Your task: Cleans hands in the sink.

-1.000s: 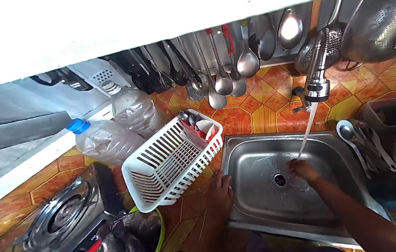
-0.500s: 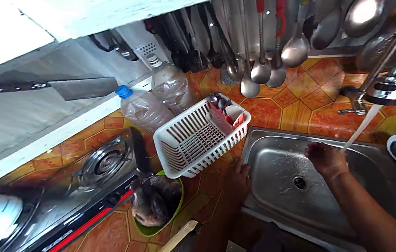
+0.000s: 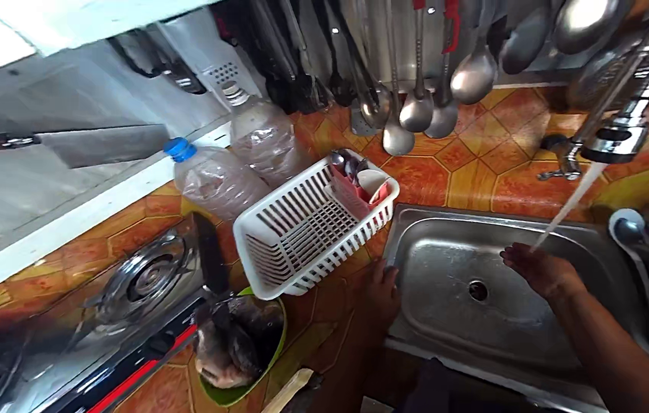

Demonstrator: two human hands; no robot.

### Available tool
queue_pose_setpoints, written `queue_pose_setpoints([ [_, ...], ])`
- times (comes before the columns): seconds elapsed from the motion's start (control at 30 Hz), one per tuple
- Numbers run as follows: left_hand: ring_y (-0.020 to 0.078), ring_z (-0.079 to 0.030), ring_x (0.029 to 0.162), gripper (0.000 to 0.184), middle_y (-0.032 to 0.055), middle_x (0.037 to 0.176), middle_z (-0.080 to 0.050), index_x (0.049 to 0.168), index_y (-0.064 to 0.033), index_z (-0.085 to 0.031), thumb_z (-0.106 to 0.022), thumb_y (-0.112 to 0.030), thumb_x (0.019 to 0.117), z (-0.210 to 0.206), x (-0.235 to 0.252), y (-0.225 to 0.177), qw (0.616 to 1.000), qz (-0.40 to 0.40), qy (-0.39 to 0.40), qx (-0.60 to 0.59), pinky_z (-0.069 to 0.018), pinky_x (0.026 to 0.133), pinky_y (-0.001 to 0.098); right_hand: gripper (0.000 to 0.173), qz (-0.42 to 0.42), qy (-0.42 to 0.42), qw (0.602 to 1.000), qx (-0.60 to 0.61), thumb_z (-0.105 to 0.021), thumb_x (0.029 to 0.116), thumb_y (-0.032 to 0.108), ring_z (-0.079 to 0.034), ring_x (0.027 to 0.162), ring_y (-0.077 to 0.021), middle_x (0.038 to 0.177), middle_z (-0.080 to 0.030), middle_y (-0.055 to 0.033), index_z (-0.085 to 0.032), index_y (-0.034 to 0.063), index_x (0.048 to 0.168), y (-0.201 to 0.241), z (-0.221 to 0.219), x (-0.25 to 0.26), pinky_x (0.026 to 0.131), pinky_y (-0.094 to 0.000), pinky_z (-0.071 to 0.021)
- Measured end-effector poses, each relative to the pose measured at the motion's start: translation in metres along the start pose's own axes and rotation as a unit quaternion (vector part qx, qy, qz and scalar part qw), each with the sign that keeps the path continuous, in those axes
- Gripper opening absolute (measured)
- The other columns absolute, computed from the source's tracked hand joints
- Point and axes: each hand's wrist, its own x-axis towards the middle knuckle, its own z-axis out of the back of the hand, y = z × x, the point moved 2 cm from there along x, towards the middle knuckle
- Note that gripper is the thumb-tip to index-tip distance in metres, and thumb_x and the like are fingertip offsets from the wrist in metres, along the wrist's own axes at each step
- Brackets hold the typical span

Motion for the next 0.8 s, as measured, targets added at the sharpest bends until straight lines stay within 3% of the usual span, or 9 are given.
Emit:
queue_pose_setpoints([
  [0.13,0.0399,-0.049,0.140,0.035,0.0232,0.147,-0.054,0.125,-0.0081,-0.072,-0.058,-0.010,0.0928,-0.007,0.000,0.004,0.998,-0.039,-0.054,0.016,-0.0424,0.114,0.0526,0.019,0.077,0.031,0.979,-0.189,-0.053,0.1059,0.007,-0.073,0.082,-0.0148,0.098,-0.074,-0.0113,-0.065,-0.0050,0.114,0.026,0.016,-0.011,0.075,-0.0298,-0.0620],
  [0.27,0.0417,-0.052,0.136,0.034,0.0239,0.146,-0.055,0.122,-0.0058,-0.073,-0.058,-0.009,0.0918,-0.006,-0.001,0.004,0.997,-0.046,-0.067,0.015,-0.0449,0.110,0.0547,0.015,0.163,0.098,0.905,-0.380,-0.061,0.1010,0.005,-0.071,0.081,-0.0137,0.095,-0.073,-0.0111,-0.069,-0.0053,0.109,0.064,0.020,-0.029,0.079,-0.0314,-0.0608],
  [0.33,0.0433,-0.053,0.135,0.034,0.0251,0.145,-0.055,0.121,-0.0045,-0.073,-0.057,-0.010,0.0915,-0.006,-0.001,0.003,0.996,-0.052,-0.068,0.015,-0.0465,0.108,0.0560,0.016,0.241,0.080,0.854,-0.453,-0.063,0.0993,0.008,-0.070,0.083,-0.0171,0.093,-0.074,-0.0123,-0.072,-0.0040,0.105,0.088,0.019,-0.037,0.084,-0.0381,-0.0581],
  [0.43,0.0432,-0.054,0.133,0.036,0.0258,0.145,-0.055,0.121,-0.0044,-0.073,-0.055,-0.011,0.0911,-0.007,-0.001,0.004,0.996,-0.056,-0.070,0.019,-0.0476,0.107,0.0560,0.016,0.342,0.003,0.810,-0.477,-0.062,0.1008,0.009,-0.071,0.087,-0.0234,0.094,-0.074,-0.0148,-0.073,-0.0015,0.105,0.123,0.015,-0.048,0.087,-0.0461,-0.0578],
  [0.57,0.0432,-0.055,0.133,0.036,0.0263,0.144,-0.055,0.120,-0.0046,-0.073,-0.055,-0.011,0.0888,-0.008,-0.001,0.005,0.994,-0.066,-0.084,0.024,-0.0491,0.105,0.0553,0.023,0.422,-0.065,0.791,-0.439,-0.058,0.1050,0.012,-0.071,0.084,-0.0264,0.106,-0.072,-0.0166,-0.068,0.0013,0.122,0.161,0.000,-0.065,0.081,-0.0485,-0.0587],
  [0.67,0.0444,-0.053,0.134,0.036,0.0271,0.145,-0.054,0.121,-0.0042,-0.073,-0.056,-0.009,0.0889,-0.006,-0.002,0.004,0.995,-0.056,-0.074,0.019,-0.0473,0.106,0.0571,0.021,0.462,-0.081,0.754,-0.460,-0.063,0.1021,0.012,-0.068,0.077,-0.0283,0.105,-0.070,-0.0186,-0.069,0.0015,0.119,0.178,-0.016,-0.064,0.075,-0.0494,-0.0572],
  [0.8,0.0437,-0.051,0.136,0.037,0.0261,0.146,-0.053,0.122,-0.0053,-0.073,-0.055,-0.011,0.0897,-0.008,-0.002,0.008,0.997,-0.045,-0.066,0.021,-0.0457,0.108,0.0565,0.023,0.525,-0.036,0.657,-0.540,-0.079,0.0882,0.010,-0.069,0.098,-0.0404,0.108,-0.068,-0.0250,-0.072,-0.0042,0.105,0.184,-0.032,-0.040,0.087,-0.0594,-0.0555],
])
